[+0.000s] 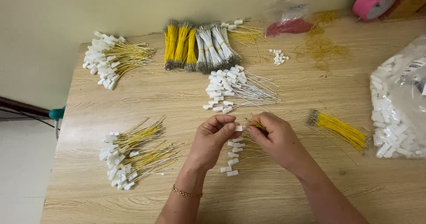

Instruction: Insert wires into plastic connector housings to assemble wire harnesses.

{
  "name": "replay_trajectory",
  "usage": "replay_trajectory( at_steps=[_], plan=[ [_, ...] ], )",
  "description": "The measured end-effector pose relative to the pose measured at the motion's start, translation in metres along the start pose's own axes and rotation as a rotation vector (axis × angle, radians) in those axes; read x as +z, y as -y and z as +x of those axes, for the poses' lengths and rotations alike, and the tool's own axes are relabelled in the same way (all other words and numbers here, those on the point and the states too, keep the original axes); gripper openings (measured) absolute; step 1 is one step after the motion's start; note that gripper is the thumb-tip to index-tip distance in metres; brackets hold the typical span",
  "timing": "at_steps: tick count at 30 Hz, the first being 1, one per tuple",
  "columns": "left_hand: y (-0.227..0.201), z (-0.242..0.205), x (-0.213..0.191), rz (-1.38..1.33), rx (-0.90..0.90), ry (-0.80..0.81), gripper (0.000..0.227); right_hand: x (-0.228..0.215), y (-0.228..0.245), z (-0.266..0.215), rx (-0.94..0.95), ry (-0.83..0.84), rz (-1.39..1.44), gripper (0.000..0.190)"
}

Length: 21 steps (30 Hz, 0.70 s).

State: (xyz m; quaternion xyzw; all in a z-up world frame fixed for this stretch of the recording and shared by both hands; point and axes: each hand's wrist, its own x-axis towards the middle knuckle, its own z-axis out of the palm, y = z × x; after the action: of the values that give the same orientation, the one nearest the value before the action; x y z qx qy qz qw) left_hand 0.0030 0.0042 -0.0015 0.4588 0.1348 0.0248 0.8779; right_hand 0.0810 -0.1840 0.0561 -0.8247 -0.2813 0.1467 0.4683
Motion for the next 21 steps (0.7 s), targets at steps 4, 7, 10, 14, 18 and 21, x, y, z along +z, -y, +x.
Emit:
replay_trajectory(
  at_steps=[4, 7, 10, 14, 18, 21],
  plan=[
    [0.006, 0.003, -0.002, 0.003, 0.017, 0.016, 0.014, 0.003, -0.006, 0.001, -0.041, 0.012, 0.0, 0.012],
    [0.008, 0.005, -0.002, 0.048, 0.017, -0.016, 0.014, 0.004, -0.004, 0.003, -0.014, 0.019, 0.029, 0.013],
    [0.007, 0.007, -0.005, 0.068, -0.019, -0.028, 0.014, 0.006, -0.01, 0.007, 0.081, 0.074, -0.028, 0.017],
    [-0.02, 0.006, 0.011, 0.525, -0.093, -0.088, 0.016, 0.002, -0.023, 0.011, 0.213, 0.091, 0.07, 0.023],
    [-0.006, 0.028, -0.016, 1.418, 0.529, -0.088, 0.006, -0.008, -0.055, 0.012, -0.022, -0.055, 0.104, 0.031],
    [-0.018, 0.053, -0.01, 1.491, 0.687, -0.197, 0.01, -0.024, -0.018, 0.017, 0.355, -0.045, 0.112, 0.029]
  ],
)
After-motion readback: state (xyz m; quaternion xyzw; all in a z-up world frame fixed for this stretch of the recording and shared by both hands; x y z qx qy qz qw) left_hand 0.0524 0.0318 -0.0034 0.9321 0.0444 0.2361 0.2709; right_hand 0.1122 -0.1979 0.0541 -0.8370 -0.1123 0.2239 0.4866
